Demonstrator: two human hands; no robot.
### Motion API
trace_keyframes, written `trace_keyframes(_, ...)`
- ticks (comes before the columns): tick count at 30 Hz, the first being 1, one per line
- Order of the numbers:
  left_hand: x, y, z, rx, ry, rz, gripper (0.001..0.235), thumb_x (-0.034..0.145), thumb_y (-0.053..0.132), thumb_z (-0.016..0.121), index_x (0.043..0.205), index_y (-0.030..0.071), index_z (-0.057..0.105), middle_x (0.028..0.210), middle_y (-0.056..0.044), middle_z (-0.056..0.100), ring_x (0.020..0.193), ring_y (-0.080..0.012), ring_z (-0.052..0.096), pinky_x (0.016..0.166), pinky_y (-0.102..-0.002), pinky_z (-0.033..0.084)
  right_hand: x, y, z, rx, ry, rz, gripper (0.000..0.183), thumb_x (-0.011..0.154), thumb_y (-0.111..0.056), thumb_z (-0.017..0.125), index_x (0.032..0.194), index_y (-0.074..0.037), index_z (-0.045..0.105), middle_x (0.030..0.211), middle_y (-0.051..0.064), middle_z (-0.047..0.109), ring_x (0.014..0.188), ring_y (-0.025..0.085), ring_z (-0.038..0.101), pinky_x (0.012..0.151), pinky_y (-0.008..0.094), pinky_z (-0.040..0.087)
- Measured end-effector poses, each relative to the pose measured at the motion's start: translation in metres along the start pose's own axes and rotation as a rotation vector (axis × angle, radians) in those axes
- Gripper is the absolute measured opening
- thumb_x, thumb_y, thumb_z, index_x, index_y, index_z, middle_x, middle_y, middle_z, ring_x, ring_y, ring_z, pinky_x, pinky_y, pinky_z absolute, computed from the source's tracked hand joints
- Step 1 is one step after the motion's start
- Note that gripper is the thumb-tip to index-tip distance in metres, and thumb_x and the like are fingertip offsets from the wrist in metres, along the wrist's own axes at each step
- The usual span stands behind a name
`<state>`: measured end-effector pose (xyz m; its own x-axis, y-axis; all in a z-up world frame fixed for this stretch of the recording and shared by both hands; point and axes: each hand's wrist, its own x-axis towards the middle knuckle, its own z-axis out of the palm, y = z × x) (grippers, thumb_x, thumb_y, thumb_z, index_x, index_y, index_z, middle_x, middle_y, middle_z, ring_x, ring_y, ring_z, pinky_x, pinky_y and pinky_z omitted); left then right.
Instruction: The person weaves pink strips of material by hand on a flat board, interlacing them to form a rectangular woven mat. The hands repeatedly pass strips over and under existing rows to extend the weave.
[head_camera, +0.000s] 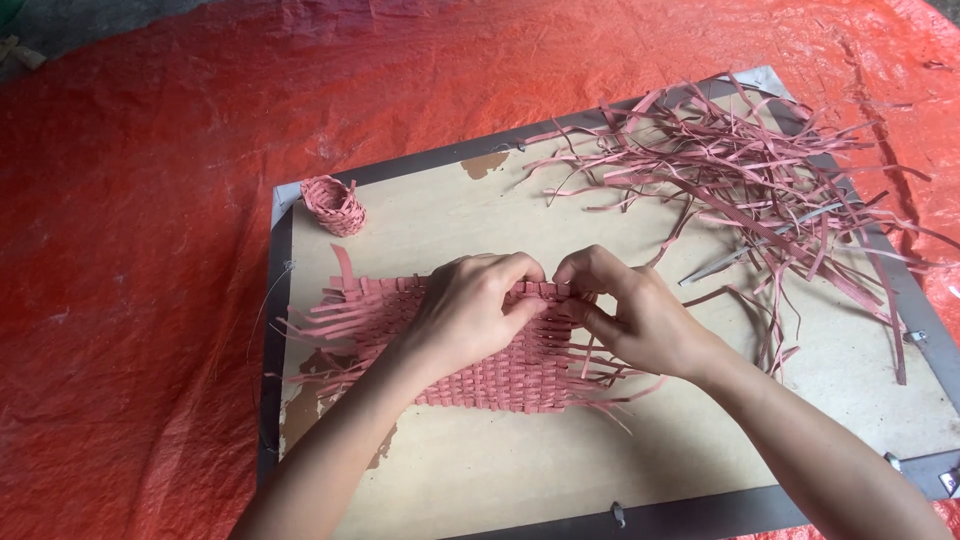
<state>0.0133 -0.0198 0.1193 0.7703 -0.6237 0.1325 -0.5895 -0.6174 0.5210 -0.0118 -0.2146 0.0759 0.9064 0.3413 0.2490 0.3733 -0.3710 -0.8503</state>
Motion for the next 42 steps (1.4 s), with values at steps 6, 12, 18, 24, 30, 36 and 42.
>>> trace_keyframes(6,0.004,0.002,-0.006,-0.025,-0.057,-0.062,0.016,0.078,0.011,0.059,0.094,0.010,0.060,0.091,-0.012,0.066,0.091,-0.0295,0.063,0.077,-0.041,0.049,0.001,-0.020,-0.010,-0.020,-0.005,0.026,0.027,0.080,-0.008,0.056,0.107,-0.010,0.053,0.072,0.006,0.070,0.073,0.021,0.068,0.074,0.036,0.049)
trace_keyframes(12,0.012,0.004,-0.018,-0.063,-0.091,-0.152,0.015,0.079,0.011,0.058,0.093,0.008,0.062,0.093,-0.014,0.066,0.095,-0.0307,0.062,0.079,-0.044,0.049,-0.006,-0.019,-0.013,-0.448,0.089,-0.274,0.016,0.081,-0.008,0.056,0.097,-0.006,0.059,0.084,0.009,0.065,0.090,0.029,0.061,0.080,0.042,0.045)
trace_keyframes(18,0.016,0.007,-0.028,-0.007,-0.054,-0.122,0.013,0.080,0.014,0.057,0.092,0.009,0.060,0.087,-0.013,0.067,0.089,-0.0325,0.063,0.075,-0.046,0.049,-0.009,-0.018,-0.016,-0.679,0.190,-0.333,0.023,0.078,-0.017,0.062,0.099,-0.007,0.059,0.093,0.008,0.062,0.097,0.028,0.057,0.084,0.043,0.043)
trace_keyframes(24,0.013,0.013,-0.043,0.070,0.044,-0.031,0.009,0.081,0.015,0.058,0.090,0.013,0.059,0.083,-0.009,0.066,0.086,-0.0292,0.063,0.074,-0.043,0.049,-0.007,-0.031,-0.026,-0.865,0.352,-0.410,0.019,0.079,-0.015,0.063,0.096,-0.009,0.061,0.088,0.005,0.060,0.093,0.026,0.056,0.085,0.041,0.040)
trace_keyframes(30,0.009,0.023,-0.046,0.026,0.062,-0.068,0.016,0.078,0.010,0.057,0.094,0.012,0.061,0.082,-0.005,0.068,0.080,-0.0240,0.065,0.065,-0.038,0.048,-0.004,-0.047,-0.035,-0.868,0.360,-0.483,0.003,0.087,-0.007,0.056,0.088,-0.007,0.058,0.091,0.006,0.058,0.084,0.027,0.052,0.074,0.038,0.037)
trace_keyframes(36,0.004,0.032,-0.051,0.012,-0.038,-0.132,0.023,0.078,-0.001,0.046,0.086,0.013,0.063,0.082,-0.001,0.069,0.072,-0.0182,0.067,0.046,-0.032,0.041,-0.005,-0.064,-0.041,-0.761,0.220,-0.527,0.008,0.087,-0.007,0.051,0.085,-0.005,0.058,0.074,0.005,0.055,0.066,0.025,0.046,0.059,0.034,0.035)
trace_keyframes(42,0.014,0.014,-0.018,0.193,-0.438,-0.228,0.018,0.075,0.010,0.051,0.081,0.021,0.063,0.090,-0.003,0.067,0.083,-0.0308,0.061,0.064,-0.043,0.044,-0.020,-0.046,-0.021,-0.444,-0.246,-0.241,0.020,0.077,-0.003,0.049,0.093,-0.009,0.059,0.076,0.005,0.064,0.054,0.022,0.060,0.047,0.034,0.044)
